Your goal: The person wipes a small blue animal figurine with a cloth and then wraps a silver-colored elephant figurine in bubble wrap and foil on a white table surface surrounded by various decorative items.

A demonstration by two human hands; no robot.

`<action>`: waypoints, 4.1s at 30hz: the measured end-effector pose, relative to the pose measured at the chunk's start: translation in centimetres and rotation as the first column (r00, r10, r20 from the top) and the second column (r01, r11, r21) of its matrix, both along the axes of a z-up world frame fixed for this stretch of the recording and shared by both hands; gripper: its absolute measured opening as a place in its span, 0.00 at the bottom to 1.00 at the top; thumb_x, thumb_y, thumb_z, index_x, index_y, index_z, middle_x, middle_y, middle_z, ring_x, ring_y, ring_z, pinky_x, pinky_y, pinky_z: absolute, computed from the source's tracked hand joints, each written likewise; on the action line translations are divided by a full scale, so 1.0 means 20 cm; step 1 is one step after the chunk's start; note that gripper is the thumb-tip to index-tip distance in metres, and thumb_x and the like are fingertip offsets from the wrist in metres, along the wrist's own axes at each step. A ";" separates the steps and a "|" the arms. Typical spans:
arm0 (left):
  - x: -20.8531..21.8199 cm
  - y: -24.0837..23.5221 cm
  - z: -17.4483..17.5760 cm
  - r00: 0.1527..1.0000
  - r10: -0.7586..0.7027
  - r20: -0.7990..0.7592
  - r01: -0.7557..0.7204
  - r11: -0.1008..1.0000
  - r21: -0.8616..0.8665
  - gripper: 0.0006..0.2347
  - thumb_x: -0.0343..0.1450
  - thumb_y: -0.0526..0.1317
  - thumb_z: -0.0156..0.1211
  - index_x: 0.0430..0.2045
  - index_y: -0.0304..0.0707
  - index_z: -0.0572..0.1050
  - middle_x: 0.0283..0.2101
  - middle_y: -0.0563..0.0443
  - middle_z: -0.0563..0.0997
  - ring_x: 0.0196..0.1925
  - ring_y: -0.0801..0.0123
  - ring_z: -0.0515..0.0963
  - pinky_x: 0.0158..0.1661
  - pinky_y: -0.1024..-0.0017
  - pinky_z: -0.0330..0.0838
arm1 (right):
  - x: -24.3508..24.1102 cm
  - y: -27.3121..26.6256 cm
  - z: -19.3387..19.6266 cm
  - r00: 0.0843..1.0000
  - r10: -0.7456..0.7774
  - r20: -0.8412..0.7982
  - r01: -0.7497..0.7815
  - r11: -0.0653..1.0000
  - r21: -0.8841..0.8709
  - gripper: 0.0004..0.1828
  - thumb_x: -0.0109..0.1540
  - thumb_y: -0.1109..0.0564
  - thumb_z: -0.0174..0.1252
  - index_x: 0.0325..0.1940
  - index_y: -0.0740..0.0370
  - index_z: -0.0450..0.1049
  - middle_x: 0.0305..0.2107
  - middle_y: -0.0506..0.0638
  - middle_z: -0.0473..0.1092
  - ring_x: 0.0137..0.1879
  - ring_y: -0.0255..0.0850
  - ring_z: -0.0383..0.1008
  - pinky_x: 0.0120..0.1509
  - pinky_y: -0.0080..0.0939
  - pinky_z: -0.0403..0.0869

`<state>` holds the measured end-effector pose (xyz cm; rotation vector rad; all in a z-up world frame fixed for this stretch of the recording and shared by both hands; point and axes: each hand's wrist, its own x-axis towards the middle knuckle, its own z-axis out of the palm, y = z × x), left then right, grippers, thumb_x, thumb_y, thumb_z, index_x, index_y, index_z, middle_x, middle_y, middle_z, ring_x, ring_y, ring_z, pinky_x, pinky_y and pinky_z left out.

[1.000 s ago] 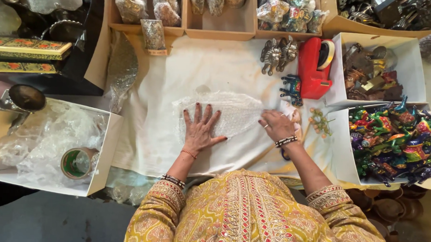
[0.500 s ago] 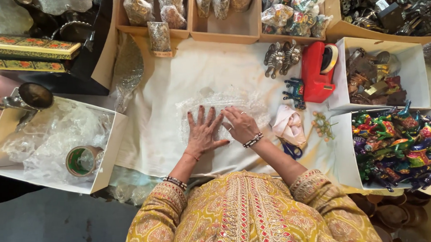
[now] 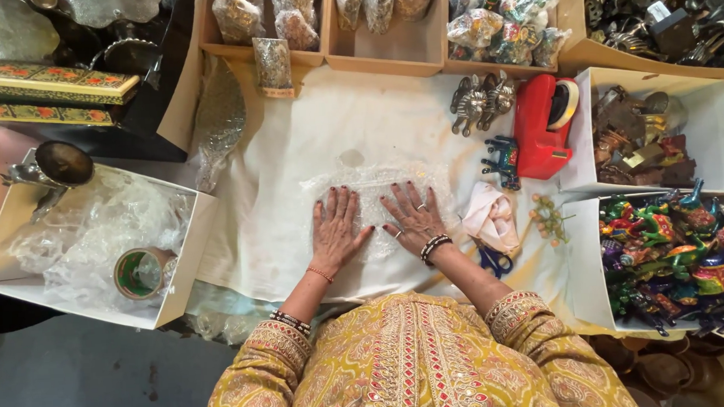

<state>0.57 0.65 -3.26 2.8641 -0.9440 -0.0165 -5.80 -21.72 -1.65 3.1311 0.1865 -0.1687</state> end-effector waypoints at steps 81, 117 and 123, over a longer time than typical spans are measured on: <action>0.06 -0.06 0.08 0.999 -0.051 0.011 0.052 0.985 -0.167 0.38 0.67 0.71 0.48 0.73 0.63 0.54 0.79 0.49 0.43 0.80 0.48 0.34 0.66 0.26 0.23 | -0.03 -0.17 -0.01 0.934 -0.309 0.182 0.290 0.949 0.126 0.32 0.64 0.37 0.51 0.72 0.43 0.63 0.74 0.50 0.53 0.80 0.51 0.44 0.77 0.71 0.41; 0.06 -0.07 0.38 0.980 -0.042 -0.195 0.033 0.998 -0.046 0.30 0.72 0.63 0.43 0.69 0.57 0.61 0.75 0.51 0.54 0.76 0.43 0.48 0.66 0.26 0.25 | 0.49 -0.69 0.19 0.696 -0.651 0.302 0.474 0.733 0.488 0.28 0.56 0.48 0.72 0.54 0.55 0.67 0.46 0.56 0.75 0.50 0.57 0.77 0.49 0.56 0.74; 0.06 -0.06 0.32 0.991 -0.037 -0.128 0.033 0.999 -0.035 0.31 0.71 0.65 0.43 0.69 0.57 0.60 0.76 0.50 0.54 0.78 0.45 0.48 0.66 0.27 0.25 | 0.16 -0.40 0.37 0.743 -0.665 0.075 0.541 0.662 0.519 0.26 0.57 0.46 0.71 0.55 0.49 0.70 0.46 0.54 0.76 0.48 0.55 0.78 0.49 0.55 0.74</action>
